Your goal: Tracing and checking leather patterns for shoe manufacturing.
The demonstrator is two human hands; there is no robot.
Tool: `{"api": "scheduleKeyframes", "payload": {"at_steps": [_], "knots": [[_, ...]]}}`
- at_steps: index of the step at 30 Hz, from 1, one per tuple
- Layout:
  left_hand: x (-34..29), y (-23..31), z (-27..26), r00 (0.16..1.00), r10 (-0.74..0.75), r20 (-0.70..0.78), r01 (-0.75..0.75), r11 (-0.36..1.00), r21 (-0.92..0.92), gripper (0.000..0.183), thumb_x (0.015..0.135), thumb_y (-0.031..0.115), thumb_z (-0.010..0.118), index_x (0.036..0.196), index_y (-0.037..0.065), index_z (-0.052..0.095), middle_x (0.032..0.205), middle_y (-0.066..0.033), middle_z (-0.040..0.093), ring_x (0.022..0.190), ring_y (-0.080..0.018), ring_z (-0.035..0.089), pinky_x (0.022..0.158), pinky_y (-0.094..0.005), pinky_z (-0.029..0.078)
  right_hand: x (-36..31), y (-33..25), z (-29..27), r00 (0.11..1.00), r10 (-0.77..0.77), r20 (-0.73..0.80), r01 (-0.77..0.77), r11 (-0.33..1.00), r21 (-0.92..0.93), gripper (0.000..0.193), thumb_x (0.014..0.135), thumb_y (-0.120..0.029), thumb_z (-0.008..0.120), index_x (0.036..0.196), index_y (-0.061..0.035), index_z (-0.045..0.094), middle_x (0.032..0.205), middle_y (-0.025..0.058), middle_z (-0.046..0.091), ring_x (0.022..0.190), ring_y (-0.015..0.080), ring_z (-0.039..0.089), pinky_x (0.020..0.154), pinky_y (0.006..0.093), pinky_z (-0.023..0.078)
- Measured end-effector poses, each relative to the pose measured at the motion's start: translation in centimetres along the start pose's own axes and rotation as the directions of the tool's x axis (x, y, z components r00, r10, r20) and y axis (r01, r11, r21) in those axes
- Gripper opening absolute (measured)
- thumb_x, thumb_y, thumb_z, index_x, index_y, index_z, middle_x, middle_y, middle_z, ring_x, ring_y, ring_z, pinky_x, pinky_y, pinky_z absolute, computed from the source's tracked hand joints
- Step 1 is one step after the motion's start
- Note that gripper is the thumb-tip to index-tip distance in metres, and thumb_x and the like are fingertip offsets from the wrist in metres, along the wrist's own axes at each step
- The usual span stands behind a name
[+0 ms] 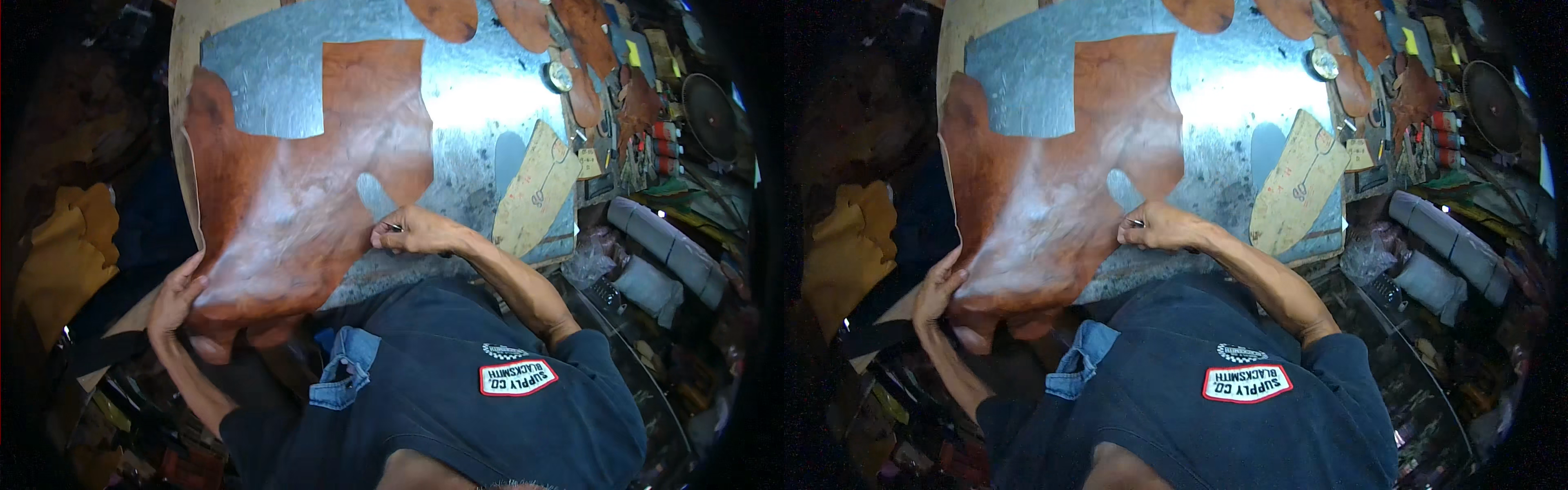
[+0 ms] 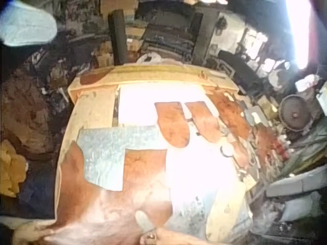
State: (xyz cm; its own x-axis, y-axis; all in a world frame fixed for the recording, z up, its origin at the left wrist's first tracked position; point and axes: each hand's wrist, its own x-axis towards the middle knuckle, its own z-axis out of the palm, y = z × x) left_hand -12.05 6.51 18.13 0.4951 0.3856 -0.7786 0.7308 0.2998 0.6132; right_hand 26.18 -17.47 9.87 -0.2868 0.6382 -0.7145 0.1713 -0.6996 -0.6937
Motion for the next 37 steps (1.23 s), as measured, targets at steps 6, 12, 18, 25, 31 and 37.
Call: {"api": "scheduleKeyframes", "payload": {"at_steps": [6, 12, 18, 25, 31, 37], "knots": [[-1.6, -0.3, -1.2, 0.995, -0.08, -0.055, 0.085, 0.992, 0.096, 0.05, 0.089, -0.01, 0.047, 0.138, -0.005, 0.045, 0.134, -0.0134, 0.054, 0.126, -0.0187, 0.049, 0.108, -0.0288, 0.032, 0.7, 2.2, -6.2, 0.656, -0.209, -0.725, -0.067, 0.941, -0.333, 0.029, 0.091, -0.019, 0.061, 0.115, -0.0047, 0.068, 0.103, 0.0184, 0.071, 0.083, 0.026, 0.07, 0.076, 0.0386, 0.054], [-1.4, 0.0, 0.1, 0.982, -0.09, -0.166, 0.128, 0.963, 0.238, 0.05, 0.089, -0.01, 0.048, 0.139, -0.005, 0.044, 0.136, -0.0157, 0.053, 0.128, -0.0201, 0.047, 0.109, -0.0298, 0.032, 3.4, 2.9, -13.2, 0.478, -0.55, -0.685, -0.232, 0.673, -0.702, 0.049, 0.087, -0.027, 0.064, 0.131, -0.0054, 0.054, 0.129, 0.0172, 0.058, 0.093, 0.0341, 0.067, 0.081, 0.0437, 0.054], [-2.6, 1.1, 1.7, 0.979, -0.012, -0.202, 0.085, 0.93, 0.358, 0.051, 0.09, -0.006, 0.05, 0.14, -0.006, 0.042, 0.141, -0.0162, 0.05, 0.13, -0.0219, 0.047, 0.109, -0.0293, 0.031, 3.7, 1.1, -12.8, 0.557, -0.509, -0.656, -0.265, 0.64, -0.721, 0.055, 0.087, -0.03, 0.065, 0.135, -0.0071, 0.051, 0.128, 0.0181, 0.059, 0.095, 0.0357, 0.066, 0.082, 0.0431, 0.054], [-4.5, 6.0, 11.4, 0.959, 0.267, 0.094, -0.266, 0.736, 0.622, 0.052, 0.088, 0.012, 0.059, 0.138, 0.011, 0.048, 0.117, -0.0216, 0.062, 0.104, -0.0378, 0.061, 0.088, -0.0417, 0.049, 2.4, 2.3, -12.1, 0.572, -0.319, -0.756, -0.007, 0.919, -0.393, 0.048, 0.086, -0.028, 0.068, 0.123, 0.0, 0.059, 0.098, 0.0223, 0.069, 0.092, 0.032, 0.068, 0.082, 0.0381, 0.053], [-3.7, 2.9, 15.3, 0.966, 0.166, -0.198, 0.053, 0.624, 0.779, 0.051, 0.089, 0.016, 0.058, 0.139, 0.02, 0.048, 0.088, -0.0259, 0.064, 0.083, -0.0436, 0.062, 0.072, -0.0512, 0.048, -0.6, 3.8, -3.4, 0.651, -0.111, -0.751, 0.025, 0.992, -0.125, 0.038, 0.091, -0.026, 0.059, 0.121, -0.0041, 0.063, 0.092, 0.0148, 0.071, 0.077, 0.0208, 0.065, 0.071, 0.0371, 0.053], [-4.8, -1.7, 10.9, 0.855, 0.358, -0.375, 0.185, 0.464, 0.866, 0.057, 0.094, 0.008, 0.05, 0.147, 0.024, 0.036, 0.082, -0.0312, 0.062, 0.077, -0.0472, 0.06, 0.067, -0.0536, 0.044, -7.9, 10.1, 0.0, 0.37, -0.165, -0.914, -0.146, 0.962, -0.233, 0.037, 0.094, -0.024, 0.057, 0.123, -0.0027, 0.062, 0.111, 0.0208, 0.068, 0.102, 0.0318, 0.066, 0.095, 0.0382, 0.051]]}}
